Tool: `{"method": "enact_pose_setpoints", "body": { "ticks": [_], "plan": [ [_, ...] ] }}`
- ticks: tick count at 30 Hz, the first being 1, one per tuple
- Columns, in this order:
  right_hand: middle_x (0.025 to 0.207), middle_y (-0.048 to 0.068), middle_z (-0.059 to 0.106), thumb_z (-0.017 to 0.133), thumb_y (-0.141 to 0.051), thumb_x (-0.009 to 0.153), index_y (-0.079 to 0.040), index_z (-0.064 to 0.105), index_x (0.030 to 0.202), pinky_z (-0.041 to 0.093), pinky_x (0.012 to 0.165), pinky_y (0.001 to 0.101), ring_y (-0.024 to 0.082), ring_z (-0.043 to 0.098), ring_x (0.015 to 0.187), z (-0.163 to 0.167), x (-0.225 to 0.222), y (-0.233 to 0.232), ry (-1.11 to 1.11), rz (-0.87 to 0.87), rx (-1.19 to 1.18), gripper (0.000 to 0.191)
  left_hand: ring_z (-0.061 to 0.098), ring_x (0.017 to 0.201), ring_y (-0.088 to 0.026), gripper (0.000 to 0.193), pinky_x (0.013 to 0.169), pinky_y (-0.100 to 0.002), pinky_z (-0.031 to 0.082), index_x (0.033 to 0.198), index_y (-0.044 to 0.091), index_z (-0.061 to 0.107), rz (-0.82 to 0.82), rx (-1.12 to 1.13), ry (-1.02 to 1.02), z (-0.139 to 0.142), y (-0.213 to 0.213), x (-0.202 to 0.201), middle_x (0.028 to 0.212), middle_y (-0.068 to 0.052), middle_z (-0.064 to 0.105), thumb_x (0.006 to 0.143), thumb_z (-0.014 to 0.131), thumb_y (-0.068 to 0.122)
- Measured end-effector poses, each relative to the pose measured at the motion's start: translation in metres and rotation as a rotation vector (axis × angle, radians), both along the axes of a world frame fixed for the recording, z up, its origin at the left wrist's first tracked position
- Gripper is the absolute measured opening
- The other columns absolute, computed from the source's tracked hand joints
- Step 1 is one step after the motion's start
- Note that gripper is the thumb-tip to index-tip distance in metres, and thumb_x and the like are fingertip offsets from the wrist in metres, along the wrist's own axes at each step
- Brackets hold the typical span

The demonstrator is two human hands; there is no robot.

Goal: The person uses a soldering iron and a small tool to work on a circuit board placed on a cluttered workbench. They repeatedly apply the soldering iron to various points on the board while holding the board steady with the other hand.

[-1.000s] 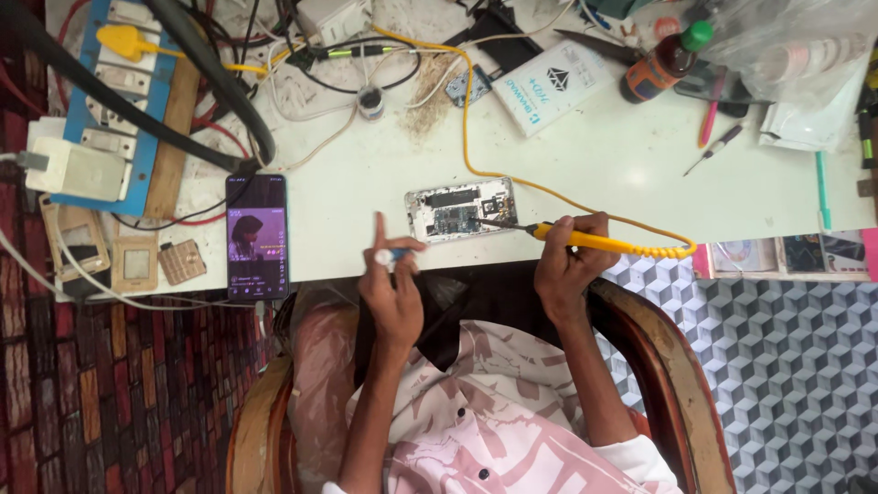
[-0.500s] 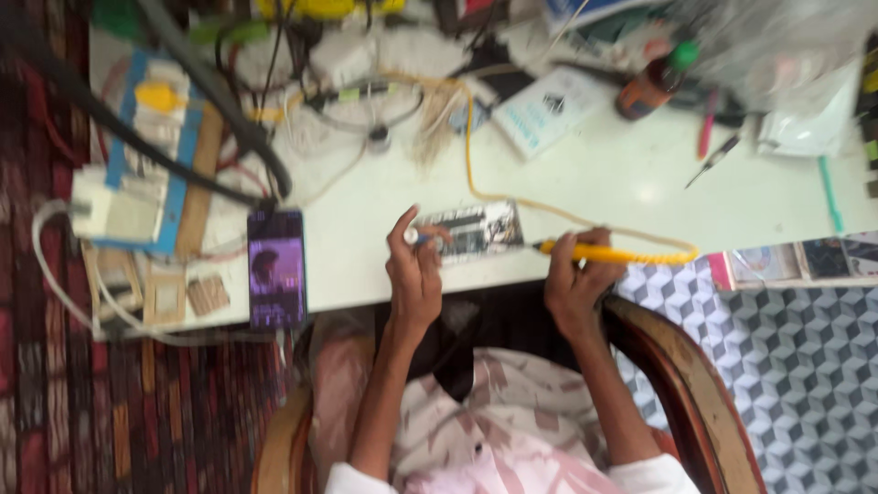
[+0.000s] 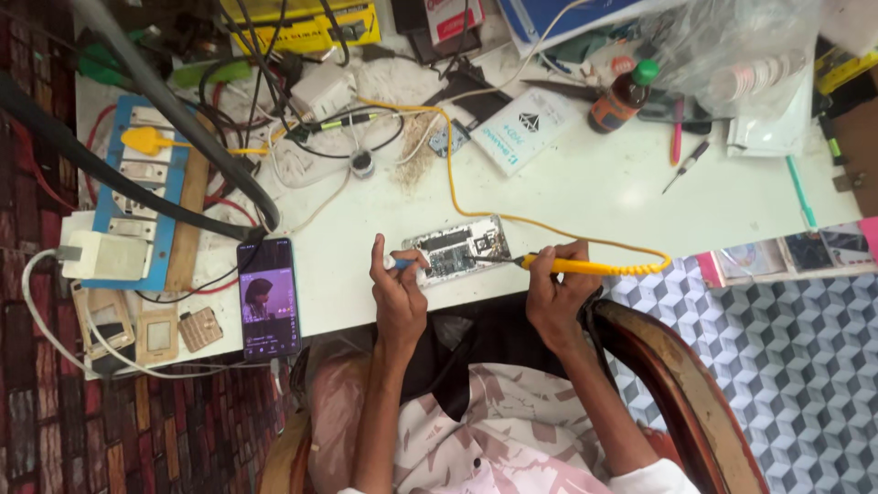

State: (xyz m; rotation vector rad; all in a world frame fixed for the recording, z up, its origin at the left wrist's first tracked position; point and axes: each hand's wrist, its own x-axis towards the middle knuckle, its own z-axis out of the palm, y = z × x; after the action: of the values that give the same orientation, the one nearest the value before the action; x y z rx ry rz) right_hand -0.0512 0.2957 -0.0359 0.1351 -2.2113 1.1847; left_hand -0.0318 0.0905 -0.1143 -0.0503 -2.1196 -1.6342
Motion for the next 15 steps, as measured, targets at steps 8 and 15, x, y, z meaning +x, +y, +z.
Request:
{"method": "enact_pose_setpoints", "body": {
  "ticks": [8, 15],
  "plan": [
    [0.072, 0.01, 0.056, 0.059, -0.008, 0.102, -0.002, 0.051, 0.088, 0.04, 0.058, 0.0368, 0.023, 0.054, 0.061, 0.0, -0.008, 0.002, 0.11, -0.012, 0.077, 0.017, 0.072, 0.088, -0.026, 0.059, 0.081, -0.035, 0.059, 0.156, -0.005, 0.017, 0.051, -0.054, 0.055, 0.009, 0.009, -0.004, 0.102, -0.018, 0.069, 0.105, 0.047, -0.001],
    [0.075, 0.0, 0.051, 0.05, -0.014, 0.106, -0.008, 0.044, 0.093, 0.031, 0.044, 0.0215, 0.004, 0.04, 0.053, -0.045, -0.012, 0.007, -0.085, 0.035, -0.914, 0.016, 0.072, 0.087, -0.025, 0.057, 0.082, -0.035, 0.058, 0.154, -0.005, 0.018, 0.064, -0.055, 0.038, 0.004, 0.007, -0.004, 0.1, -0.017, 0.07, 0.105, 0.046, -0.002]
  ]
}}
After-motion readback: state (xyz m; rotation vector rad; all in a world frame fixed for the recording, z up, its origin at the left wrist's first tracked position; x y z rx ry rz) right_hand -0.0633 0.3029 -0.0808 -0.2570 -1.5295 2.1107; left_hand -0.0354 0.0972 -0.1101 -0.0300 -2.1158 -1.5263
